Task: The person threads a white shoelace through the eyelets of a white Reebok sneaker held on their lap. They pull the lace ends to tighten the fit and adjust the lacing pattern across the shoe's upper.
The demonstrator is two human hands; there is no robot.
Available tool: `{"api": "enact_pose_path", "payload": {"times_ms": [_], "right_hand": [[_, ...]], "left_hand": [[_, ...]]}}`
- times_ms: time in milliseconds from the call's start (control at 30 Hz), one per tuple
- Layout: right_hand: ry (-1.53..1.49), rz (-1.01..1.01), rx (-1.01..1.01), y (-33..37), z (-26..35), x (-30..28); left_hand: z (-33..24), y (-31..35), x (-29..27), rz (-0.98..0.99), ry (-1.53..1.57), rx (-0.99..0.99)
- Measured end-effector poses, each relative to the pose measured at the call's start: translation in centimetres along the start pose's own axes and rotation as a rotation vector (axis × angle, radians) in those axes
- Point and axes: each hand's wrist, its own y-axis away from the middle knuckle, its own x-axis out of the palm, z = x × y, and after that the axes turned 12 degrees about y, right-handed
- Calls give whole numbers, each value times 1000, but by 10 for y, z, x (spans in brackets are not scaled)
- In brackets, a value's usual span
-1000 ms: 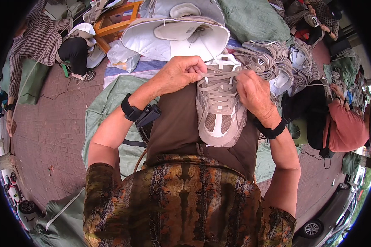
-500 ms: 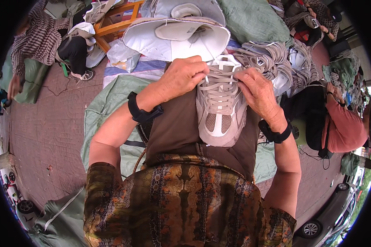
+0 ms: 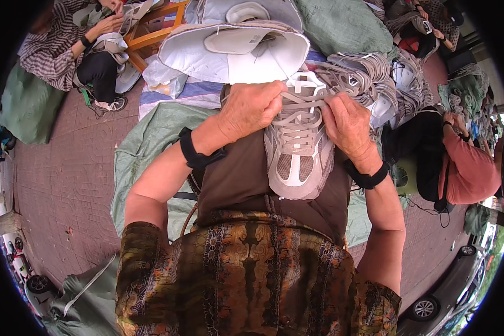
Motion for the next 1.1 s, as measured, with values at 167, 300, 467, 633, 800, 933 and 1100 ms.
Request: {"api": "enact_pose_path", "payload": {"times_ms": [167, 300, 467, 633, 800, 933, 1100], "right_hand": [[13, -77, 17, 2, 3, 7], [-53, -175, -56, 6, 19, -4], [-42, -181, 25, 8, 16, -2], [-62, -34, 111, 7, 13, -4], [-170, -11, 181, 6, 15, -7], [-104, -91, 147, 5, 16, -8], [38, -93, -7, 16, 14, -8]], "left_hand": [[-16, -8, -19, 229, 698, -695], [-18, -5, -29, 355, 787, -726], [-21, -2, -31, 309, 566, -622], [-14, -2, -29, 252, 482, -311], [-21, -5, -32, 343, 742, -710], [-25, -7, -34, 378, 556, -433], [-19, -5, -35, 276, 582, -512]]}}
